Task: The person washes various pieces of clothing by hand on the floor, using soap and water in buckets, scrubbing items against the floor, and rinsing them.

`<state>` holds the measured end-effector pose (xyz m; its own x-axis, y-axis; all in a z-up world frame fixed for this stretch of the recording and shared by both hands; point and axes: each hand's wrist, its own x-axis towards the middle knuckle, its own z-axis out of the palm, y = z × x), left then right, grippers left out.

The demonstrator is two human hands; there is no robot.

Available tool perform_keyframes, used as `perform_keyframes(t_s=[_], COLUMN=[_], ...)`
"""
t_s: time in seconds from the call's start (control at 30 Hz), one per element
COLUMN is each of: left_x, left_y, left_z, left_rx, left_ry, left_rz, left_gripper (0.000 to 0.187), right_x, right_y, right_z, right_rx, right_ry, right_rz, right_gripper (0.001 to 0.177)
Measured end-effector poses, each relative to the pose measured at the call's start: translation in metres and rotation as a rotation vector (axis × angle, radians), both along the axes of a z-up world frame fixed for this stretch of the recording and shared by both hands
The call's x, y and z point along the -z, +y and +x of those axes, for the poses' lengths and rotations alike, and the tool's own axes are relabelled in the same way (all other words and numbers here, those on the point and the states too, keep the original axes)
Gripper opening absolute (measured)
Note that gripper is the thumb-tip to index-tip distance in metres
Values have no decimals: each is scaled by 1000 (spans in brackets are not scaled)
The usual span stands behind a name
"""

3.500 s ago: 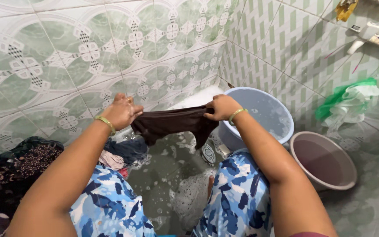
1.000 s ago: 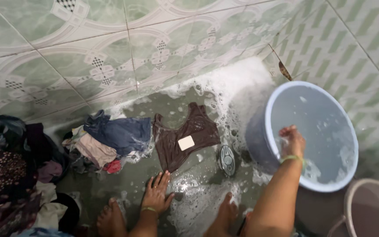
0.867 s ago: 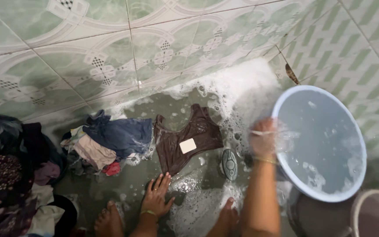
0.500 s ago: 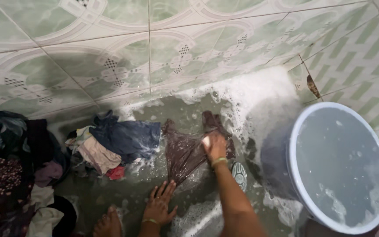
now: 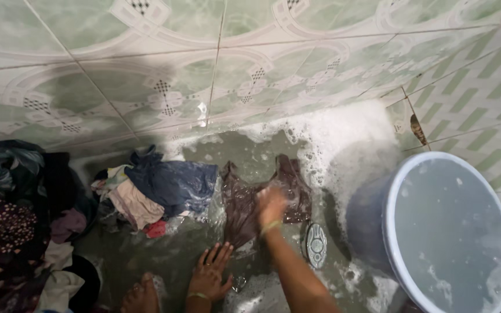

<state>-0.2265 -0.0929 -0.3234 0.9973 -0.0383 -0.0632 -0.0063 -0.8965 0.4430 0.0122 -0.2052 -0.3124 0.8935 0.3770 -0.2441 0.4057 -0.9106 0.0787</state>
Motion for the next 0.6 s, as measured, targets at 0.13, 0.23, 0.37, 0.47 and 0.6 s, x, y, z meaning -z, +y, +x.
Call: perform_keyframes(t_s=[0.13,0.23,0.37,0.47,0.6], left_x=[-1,-4,-1,5,-7], left_y=[-1,-2,-3,-1,-2], left_z=[2,0,0,6,2], left_rx=[54,-47,-31,-27,-41], left_ry=[423,43,27,21,166], left_rz=[2,-28,-16,-11,-37], left_gripper=[81,88,85,82,83], right_x=[28,44,45,36,5], right_y=[-7,-39,-24,7,-17], right_z=[0,29,29,-30,14], right_rx=[-397,-159,161,-474,-123], right_ry=[-13,-140,-135,6,69], right_rz=[-60,211,228,17,107], right_gripper=[43,32,27,26,36])
